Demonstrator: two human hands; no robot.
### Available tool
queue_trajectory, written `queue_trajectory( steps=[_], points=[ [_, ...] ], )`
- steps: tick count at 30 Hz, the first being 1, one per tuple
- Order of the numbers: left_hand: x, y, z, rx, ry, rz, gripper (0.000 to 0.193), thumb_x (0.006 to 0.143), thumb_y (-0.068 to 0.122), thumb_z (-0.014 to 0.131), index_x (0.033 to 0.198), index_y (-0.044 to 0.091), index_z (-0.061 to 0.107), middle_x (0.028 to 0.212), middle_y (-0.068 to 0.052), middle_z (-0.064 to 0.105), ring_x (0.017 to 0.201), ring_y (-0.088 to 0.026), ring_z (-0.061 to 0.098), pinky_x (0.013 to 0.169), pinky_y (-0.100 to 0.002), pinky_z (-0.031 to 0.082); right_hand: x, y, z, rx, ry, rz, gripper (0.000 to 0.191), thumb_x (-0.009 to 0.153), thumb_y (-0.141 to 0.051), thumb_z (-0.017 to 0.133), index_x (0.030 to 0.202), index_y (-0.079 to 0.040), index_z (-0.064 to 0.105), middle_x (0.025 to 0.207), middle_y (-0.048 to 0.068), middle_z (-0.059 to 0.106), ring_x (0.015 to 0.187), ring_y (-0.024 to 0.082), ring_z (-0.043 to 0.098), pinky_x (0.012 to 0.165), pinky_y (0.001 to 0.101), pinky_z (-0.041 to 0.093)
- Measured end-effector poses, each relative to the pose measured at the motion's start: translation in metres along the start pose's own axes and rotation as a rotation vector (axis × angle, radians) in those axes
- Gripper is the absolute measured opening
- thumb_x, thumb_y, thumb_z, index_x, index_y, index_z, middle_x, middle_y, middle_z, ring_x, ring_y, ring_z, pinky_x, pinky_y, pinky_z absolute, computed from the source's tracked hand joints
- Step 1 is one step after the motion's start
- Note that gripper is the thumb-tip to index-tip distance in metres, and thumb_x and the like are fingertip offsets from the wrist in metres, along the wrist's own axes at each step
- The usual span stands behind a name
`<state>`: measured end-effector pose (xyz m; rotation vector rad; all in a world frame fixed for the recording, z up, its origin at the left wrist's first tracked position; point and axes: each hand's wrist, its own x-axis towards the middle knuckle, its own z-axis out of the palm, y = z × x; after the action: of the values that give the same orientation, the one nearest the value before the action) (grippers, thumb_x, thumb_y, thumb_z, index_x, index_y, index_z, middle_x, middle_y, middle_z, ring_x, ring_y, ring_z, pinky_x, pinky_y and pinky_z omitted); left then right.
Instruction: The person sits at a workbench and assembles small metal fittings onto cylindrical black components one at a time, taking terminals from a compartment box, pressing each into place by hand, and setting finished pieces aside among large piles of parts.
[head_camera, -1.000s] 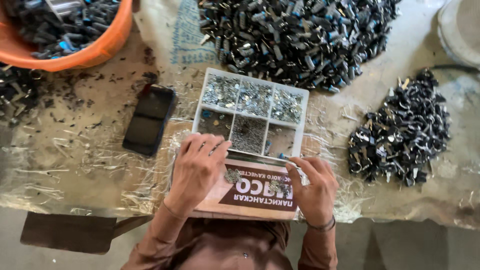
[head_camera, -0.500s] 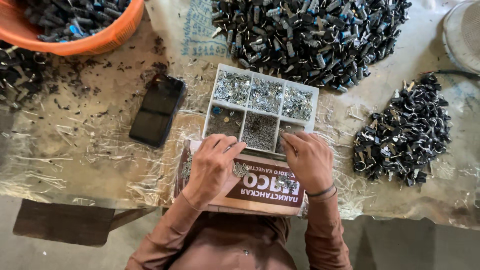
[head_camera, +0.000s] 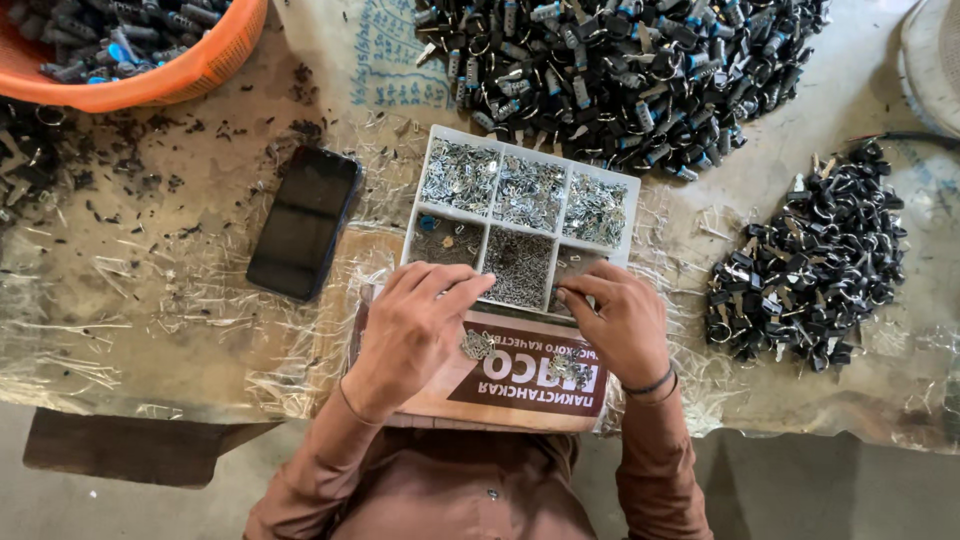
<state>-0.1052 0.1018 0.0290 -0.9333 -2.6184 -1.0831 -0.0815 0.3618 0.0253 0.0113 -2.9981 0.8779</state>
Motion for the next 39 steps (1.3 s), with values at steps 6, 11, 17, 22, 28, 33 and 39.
queue_trajectory(
  steps=[6, 11, 17, 22, 28, 33, 39],
  points=[
    [0.012, 0.009, 0.022, -0.030, 0.044, 0.109, 0.043, 0.091, 0.004, 0.071, 0.133, 0.007, 0.065, 0.122, -0.007, 0.067, 0.105, -0.021, 0.062, 0.099, -0.034, 0.050, -0.002, -0.006, -0.006, 0.072, 0.130, -0.002, 0.011, 0.090, -0.016, 0.077, 0.099, -0.010, 0.081, 0.090, 0.003, 0.073, 0.068, 0.016, 0.064, 0.061, 0.0303, 0.051],
    [0.024, 0.019, 0.036, -0.179, 0.004, 0.126, 0.044, 0.094, 0.010, 0.073, 0.136, 0.005, 0.062, 0.129, -0.012, 0.068, 0.102, -0.025, 0.065, 0.091, -0.035, 0.053, -0.016, -0.008, -0.013, 0.263, 0.310, -0.120, 0.011, 0.090, -0.005, 0.078, 0.100, -0.004, 0.077, 0.092, 0.006, 0.071, 0.076, 0.015, 0.065, 0.066, 0.0274, 0.052],
    [0.020, 0.026, 0.022, -0.539, -0.135, 0.044, 0.057, 0.091, 0.006, 0.072, 0.147, 0.009, 0.058, 0.135, -0.014, 0.070, 0.106, -0.025, 0.076, 0.088, -0.029, 0.063, -0.026, -0.020, -0.004, 0.441, 0.296, -0.180, 0.014, 0.089, -0.001, 0.077, 0.102, -0.001, 0.074, 0.091, 0.004, 0.070, 0.081, 0.013, 0.067, 0.071, 0.0255, 0.053],
    [0.013, 0.031, 0.017, -0.491, 0.006, 0.042, 0.055, 0.087, 0.009, 0.078, 0.139, 0.007, 0.062, 0.134, -0.014, 0.069, 0.105, -0.027, 0.076, 0.089, -0.031, 0.062, -0.037, -0.026, 0.010, 0.816, 0.169, -0.003, 0.021, 0.095, -0.001, 0.071, 0.116, 0.002, 0.071, 0.100, 0.005, 0.076, 0.088, 0.011, 0.070, 0.077, 0.0248, 0.057],
    [0.008, 0.023, 0.026, -0.378, 0.108, 0.140, 0.047, 0.091, 0.011, 0.080, 0.136, 0.007, 0.066, 0.133, -0.013, 0.071, 0.112, -0.029, 0.075, 0.096, -0.034, 0.062, -0.041, -0.025, 0.024, 1.049, 0.155, 0.121, 0.025, 0.092, -0.002, 0.075, 0.115, 0.004, 0.065, 0.099, 0.009, 0.075, 0.087, 0.012, 0.072, 0.076, 0.0255, 0.060],
    [0.020, 0.003, 0.028, -0.371, 0.151, 0.009, 0.037, 0.091, 0.019, 0.082, 0.125, 0.009, 0.071, 0.127, -0.012, 0.073, 0.111, -0.025, 0.074, 0.096, -0.034, 0.061, 0.004, -0.008, 0.012, 0.981, -0.012, 0.025, 0.020, 0.095, -0.010, 0.073, 0.112, 0.001, 0.072, 0.090, 0.005, 0.071, 0.070, 0.009, 0.061, 0.056, 0.0200, 0.050],
    [0.030, -0.004, 0.018, -0.193, 0.094, -0.140, 0.042, 0.082, 0.013, 0.078, 0.124, 0.009, 0.072, 0.121, -0.009, 0.072, 0.109, -0.027, 0.067, 0.096, -0.037, 0.054, 0.045, -0.031, 0.039, -0.305, 0.150, -0.253, 0.019, 0.079, -0.023, 0.080, 0.090, -0.007, 0.077, 0.090, 0.007, 0.068, 0.085, 0.024, 0.057, 0.069, 0.0342, 0.052]
  ],
)
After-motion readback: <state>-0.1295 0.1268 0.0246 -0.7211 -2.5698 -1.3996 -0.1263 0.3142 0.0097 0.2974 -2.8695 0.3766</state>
